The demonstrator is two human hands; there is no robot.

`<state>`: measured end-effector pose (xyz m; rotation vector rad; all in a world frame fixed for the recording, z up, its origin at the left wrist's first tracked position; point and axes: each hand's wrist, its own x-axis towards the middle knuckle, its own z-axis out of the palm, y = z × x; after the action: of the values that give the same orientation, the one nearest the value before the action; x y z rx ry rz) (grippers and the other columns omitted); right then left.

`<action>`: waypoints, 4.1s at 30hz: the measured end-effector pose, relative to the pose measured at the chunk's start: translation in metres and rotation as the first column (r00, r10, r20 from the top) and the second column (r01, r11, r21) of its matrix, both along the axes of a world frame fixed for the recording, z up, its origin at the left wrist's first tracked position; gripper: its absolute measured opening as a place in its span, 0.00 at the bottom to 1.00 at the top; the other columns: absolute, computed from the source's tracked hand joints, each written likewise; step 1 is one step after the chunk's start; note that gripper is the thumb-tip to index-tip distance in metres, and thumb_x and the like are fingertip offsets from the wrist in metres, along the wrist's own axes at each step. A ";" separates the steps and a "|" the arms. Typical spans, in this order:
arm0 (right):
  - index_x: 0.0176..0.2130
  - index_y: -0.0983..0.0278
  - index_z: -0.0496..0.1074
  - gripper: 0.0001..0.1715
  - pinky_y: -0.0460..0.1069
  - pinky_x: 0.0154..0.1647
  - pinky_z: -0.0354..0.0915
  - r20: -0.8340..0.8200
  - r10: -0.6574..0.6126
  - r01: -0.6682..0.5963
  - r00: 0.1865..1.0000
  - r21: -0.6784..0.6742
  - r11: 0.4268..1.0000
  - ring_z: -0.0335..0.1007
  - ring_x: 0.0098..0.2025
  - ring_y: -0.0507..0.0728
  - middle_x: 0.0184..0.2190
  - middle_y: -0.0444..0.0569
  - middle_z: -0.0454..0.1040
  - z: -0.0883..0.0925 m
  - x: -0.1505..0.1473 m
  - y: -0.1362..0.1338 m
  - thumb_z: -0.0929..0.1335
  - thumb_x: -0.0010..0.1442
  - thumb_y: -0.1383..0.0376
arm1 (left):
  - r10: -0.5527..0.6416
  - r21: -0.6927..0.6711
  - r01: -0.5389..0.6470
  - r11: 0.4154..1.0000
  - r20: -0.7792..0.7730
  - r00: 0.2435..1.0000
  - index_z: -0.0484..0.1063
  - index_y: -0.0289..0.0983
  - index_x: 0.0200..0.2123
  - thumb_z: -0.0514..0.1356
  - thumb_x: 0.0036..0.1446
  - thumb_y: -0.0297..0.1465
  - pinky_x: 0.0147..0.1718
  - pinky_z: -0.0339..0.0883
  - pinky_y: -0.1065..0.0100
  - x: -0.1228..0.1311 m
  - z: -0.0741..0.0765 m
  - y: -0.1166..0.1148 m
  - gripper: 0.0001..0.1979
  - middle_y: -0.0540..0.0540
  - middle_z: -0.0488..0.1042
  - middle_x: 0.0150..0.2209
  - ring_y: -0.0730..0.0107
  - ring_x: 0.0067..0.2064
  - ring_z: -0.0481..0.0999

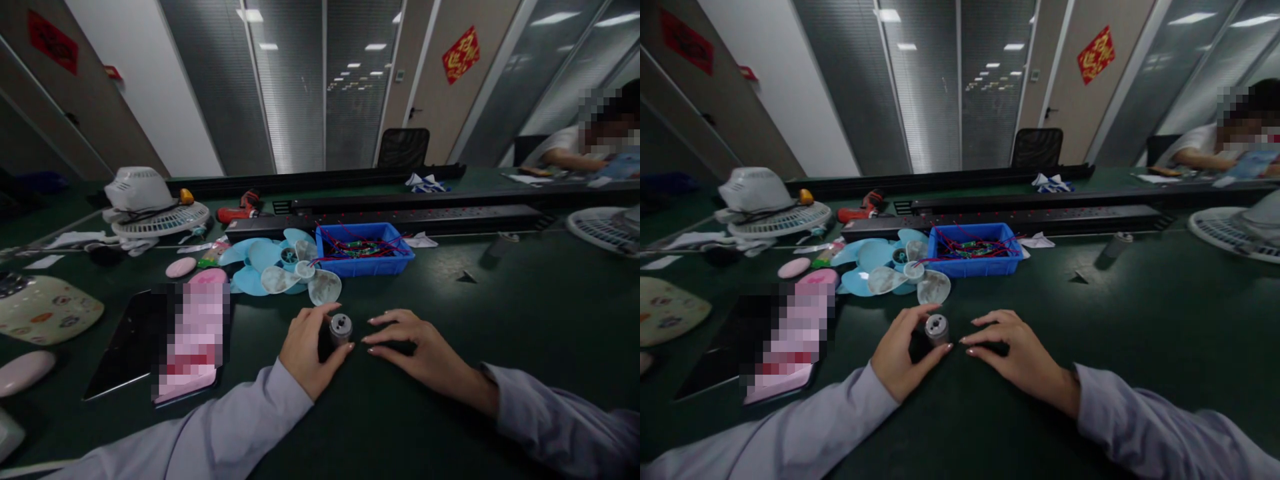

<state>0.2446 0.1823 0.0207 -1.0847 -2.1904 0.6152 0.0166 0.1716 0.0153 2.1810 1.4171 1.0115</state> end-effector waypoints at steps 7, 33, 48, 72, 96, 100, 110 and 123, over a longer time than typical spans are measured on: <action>0.40 0.56 0.75 0.10 0.57 0.48 0.69 -0.404 -0.067 0.178 0.912 0.243 0.954 0.74 0.44 0.58 0.37 0.46 0.80 0.007 -0.026 0.004 0.70 0.59 0.70 | 0.000 0.017 0.001 1.000 -0.011 1.000 0.66 0.41 0.51 0.68 0.48 0.36 0.39 0.68 0.56 -0.001 -0.004 0.002 0.26 0.45 0.74 0.41 0.58 0.41 0.74; 0.47 0.58 0.72 0.14 0.54 0.51 0.68 -0.343 0.105 -0.051 0.934 0.162 0.985 0.70 0.49 0.56 0.44 0.48 0.75 0.006 -0.044 0.009 0.67 0.62 0.71 | -0.054 0.133 0.044 0.990 0.070 0.996 0.52 0.40 0.59 0.65 0.46 0.31 0.49 0.65 0.50 -0.001 0.004 -0.009 0.38 0.41 0.68 0.50 0.54 0.51 0.69; 0.55 0.57 0.64 0.27 0.56 0.57 0.62 -0.297 0.120 -0.059 0.947 0.206 0.977 0.65 0.56 0.58 0.54 0.49 0.70 0.010 -0.042 0.003 0.67 0.58 0.74 | -0.103 0.218 0.055 0.974 0.215 0.971 0.55 0.38 0.59 0.60 0.52 0.26 0.53 0.63 0.53 -0.001 0.007 -0.012 0.31 0.40 0.69 0.52 0.57 0.54 0.69; 0.46 0.62 0.65 0.17 0.54 0.51 0.65 -0.286 0.108 -0.207 0.952 -0.343 0.916 0.69 0.48 0.57 0.44 0.47 0.72 0.013 -0.046 0.006 0.70 0.58 0.64 | 0.133 0.132 -0.233 0.964 0.518 0.845 0.65 0.39 0.37 0.66 0.52 0.29 0.42 0.70 0.62 -0.014 0.003 0.002 0.12 0.50 0.80 0.31 0.64 0.36 0.81; 0.45 0.62 0.66 0.15 0.51 0.46 0.67 -0.294 0.148 -0.227 0.944 -0.257 0.939 0.71 0.44 0.55 0.42 0.46 0.73 0.010 -0.047 0.007 0.71 0.58 0.66 | 0.037 0.338 -0.189 0.922 0.409 0.912 0.65 0.41 0.37 0.65 0.53 0.24 0.42 0.72 0.59 0.003 0.003 -0.002 0.12 0.50 0.79 0.32 0.63 0.44 0.76; 0.44 0.62 0.66 0.14 0.50 0.43 0.67 -0.306 0.154 -0.234 0.939 -0.244 0.941 0.71 0.42 0.55 0.40 0.46 0.73 0.010 -0.048 0.007 0.70 0.58 0.67 | -0.012 0.378 -0.127 0.917 0.344 0.939 0.66 0.42 0.39 0.65 0.53 0.24 0.42 0.71 0.57 0.014 0.003 -0.002 0.13 0.50 0.79 0.33 0.62 0.44 0.75; 0.44 0.62 0.66 0.14 0.50 0.44 0.67 -0.294 0.151 -0.222 0.944 -0.226 0.948 0.70 0.42 0.55 0.40 0.46 0.73 0.011 -0.048 0.006 0.70 0.58 0.67 | 0.004 0.418 -0.132 0.899 0.294 0.956 0.67 0.41 0.41 0.64 0.53 0.24 0.41 0.69 0.58 0.012 0.006 0.000 0.14 0.49 0.78 0.34 0.61 0.42 0.74; 0.43 0.62 0.66 0.14 0.51 0.43 0.68 -0.263 0.156 -0.213 0.952 -0.205 0.955 0.71 0.42 0.56 0.40 0.47 0.73 0.008 -0.048 0.008 0.69 0.56 0.70 | 0.043 0.274 -0.109 0.955 0.236 0.971 0.68 0.41 0.47 0.65 0.53 0.30 0.47 0.69 0.51 0.011 0.004 -0.002 0.18 0.44 0.77 0.43 0.55 0.47 0.77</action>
<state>0.1970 0.1898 0.0285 -0.8650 -2.0532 1.0543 0.0273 0.1692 0.0193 2.1257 1.3255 1.5261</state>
